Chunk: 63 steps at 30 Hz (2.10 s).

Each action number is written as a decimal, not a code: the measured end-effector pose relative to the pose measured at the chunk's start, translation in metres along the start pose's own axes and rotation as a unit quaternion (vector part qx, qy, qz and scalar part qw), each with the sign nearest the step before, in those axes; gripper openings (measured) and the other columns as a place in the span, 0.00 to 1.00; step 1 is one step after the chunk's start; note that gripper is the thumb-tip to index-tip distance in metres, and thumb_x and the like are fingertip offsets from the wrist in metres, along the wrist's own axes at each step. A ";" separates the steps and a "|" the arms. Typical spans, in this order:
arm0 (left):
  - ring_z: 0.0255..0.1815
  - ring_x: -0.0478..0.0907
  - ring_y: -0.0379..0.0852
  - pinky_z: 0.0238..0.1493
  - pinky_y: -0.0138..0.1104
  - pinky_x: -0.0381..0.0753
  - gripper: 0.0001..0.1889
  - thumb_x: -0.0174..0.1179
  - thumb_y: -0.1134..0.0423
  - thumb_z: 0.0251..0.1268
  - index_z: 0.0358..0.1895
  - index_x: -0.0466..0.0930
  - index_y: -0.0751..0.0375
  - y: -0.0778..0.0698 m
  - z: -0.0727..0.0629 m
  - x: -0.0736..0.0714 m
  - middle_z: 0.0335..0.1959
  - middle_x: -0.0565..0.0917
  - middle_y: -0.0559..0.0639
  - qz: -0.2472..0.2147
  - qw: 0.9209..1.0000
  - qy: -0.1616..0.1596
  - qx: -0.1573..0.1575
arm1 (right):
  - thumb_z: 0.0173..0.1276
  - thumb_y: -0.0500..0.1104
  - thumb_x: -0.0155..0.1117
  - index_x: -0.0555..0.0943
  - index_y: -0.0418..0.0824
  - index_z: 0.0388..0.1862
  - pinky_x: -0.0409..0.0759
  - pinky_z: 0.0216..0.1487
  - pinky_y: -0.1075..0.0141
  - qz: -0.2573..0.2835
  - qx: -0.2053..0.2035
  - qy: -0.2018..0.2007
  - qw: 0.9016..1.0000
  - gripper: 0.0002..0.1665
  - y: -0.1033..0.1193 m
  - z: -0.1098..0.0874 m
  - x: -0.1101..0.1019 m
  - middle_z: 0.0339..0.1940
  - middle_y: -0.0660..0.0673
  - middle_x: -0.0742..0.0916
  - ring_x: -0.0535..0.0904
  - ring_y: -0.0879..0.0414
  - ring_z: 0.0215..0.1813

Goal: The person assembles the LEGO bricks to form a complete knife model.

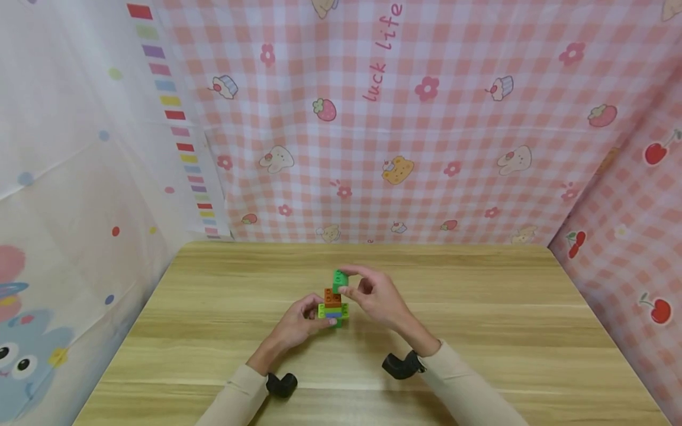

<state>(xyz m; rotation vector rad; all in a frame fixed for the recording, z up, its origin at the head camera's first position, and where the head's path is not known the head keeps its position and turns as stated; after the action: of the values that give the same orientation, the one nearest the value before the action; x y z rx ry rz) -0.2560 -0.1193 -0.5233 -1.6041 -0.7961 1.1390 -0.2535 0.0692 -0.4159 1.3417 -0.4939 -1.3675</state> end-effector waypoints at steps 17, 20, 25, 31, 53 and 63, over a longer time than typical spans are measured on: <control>0.36 0.66 0.48 0.37 0.35 0.65 0.14 0.70 0.61 0.62 0.48 0.79 0.57 -0.010 -0.003 0.001 0.36 0.77 0.48 -0.008 1.000 -0.007 -0.005 | 0.67 0.39 0.69 0.80 0.41 0.61 0.66 0.23 0.72 -0.011 0.001 0.024 1.000 0.22 0.002 0.001 0.015 0.34 0.46 0.83 0.69 0.60 0.23; 0.36 0.67 0.48 0.37 0.35 0.65 0.14 0.70 0.59 0.61 0.47 0.80 0.56 -0.010 -0.003 0.000 0.36 0.77 0.48 -0.006 1.000 -0.003 -0.006 | 0.67 0.37 0.69 0.81 0.42 0.60 0.66 0.23 0.73 -0.015 -0.001 0.022 1.000 0.22 0.001 0.002 0.016 0.35 0.47 0.84 0.69 0.61 0.22; 0.37 0.68 0.47 0.38 0.35 0.67 0.17 0.72 0.52 0.59 0.47 0.80 0.52 0.000 0.001 0.000 0.38 0.78 0.48 -0.006 1.000 0.000 -0.006 | 0.66 0.36 0.69 0.81 0.44 0.60 0.67 0.24 0.72 -0.019 -0.012 0.021 1.000 0.22 -0.003 0.002 0.018 0.41 0.45 0.85 0.69 0.62 0.22; 0.37 0.68 0.47 0.38 0.35 0.67 0.17 0.72 0.52 0.59 0.47 0.80 0.51 0.000 0.001 0.000 0.37 0.78 0.48 -0.005 1.000 0.000 -0.005 | 0.66 0.37 0.69 0.81 0.45 0.60 0.68 0.24 0.72 -0.023 -0.012 0.020 0.999 0.22 -0.004 0.002 0.018 0.43 0.47 0.85 0.69 0.62 0.23; 0.37 0.67 0.46 0.38 0.35 0.66 0.16 0.71 0.53 0.59 0.47 0.80 0.50 -0.002 0.000 0.001 0.37 0.77 0.47 0.002 1.000 -0.002 -0.003 | 0.67 0.38 0.69 0.81 0.44 0.61 0.72 0.27 0.71 -0.056 -0.054 -0.005 0.997 0.23 -0.011 -0.001 0.022 0.57 0.47 0.84 0.71 0.63 0.25; 0.36 0.67 0.46 0.37 0.35 0.65 0.16 0.71 0.53 0.59 0.48 0.80 0.51 0.001 0.002 0.001 0.36 0.78 0.47 0.008 1.000 -0.005 0.004 | 0.68 0.41 0.68 0.80 0.43 0.62 0.68 0.24 0.73 -0.074 -0.108 -0.014 0.991 0.23 -0.012 -0.002 0.023 0.56 0.45 0.85 0.65 0.66 0.22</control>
<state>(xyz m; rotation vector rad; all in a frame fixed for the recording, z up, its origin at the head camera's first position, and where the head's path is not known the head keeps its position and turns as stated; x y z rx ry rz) -0.2577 -0.1184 -0.5248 -1.6023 -0.7852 1.1612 -0.2506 0.0536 -0.4365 1.2019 -0.2595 -1.5173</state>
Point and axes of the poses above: each hand's wrist, its own z-axis towards the middle knuckle, its own x-axis out of the palm, y = z × x, the point moved 5 cm from there along z, towards the middle knuckle
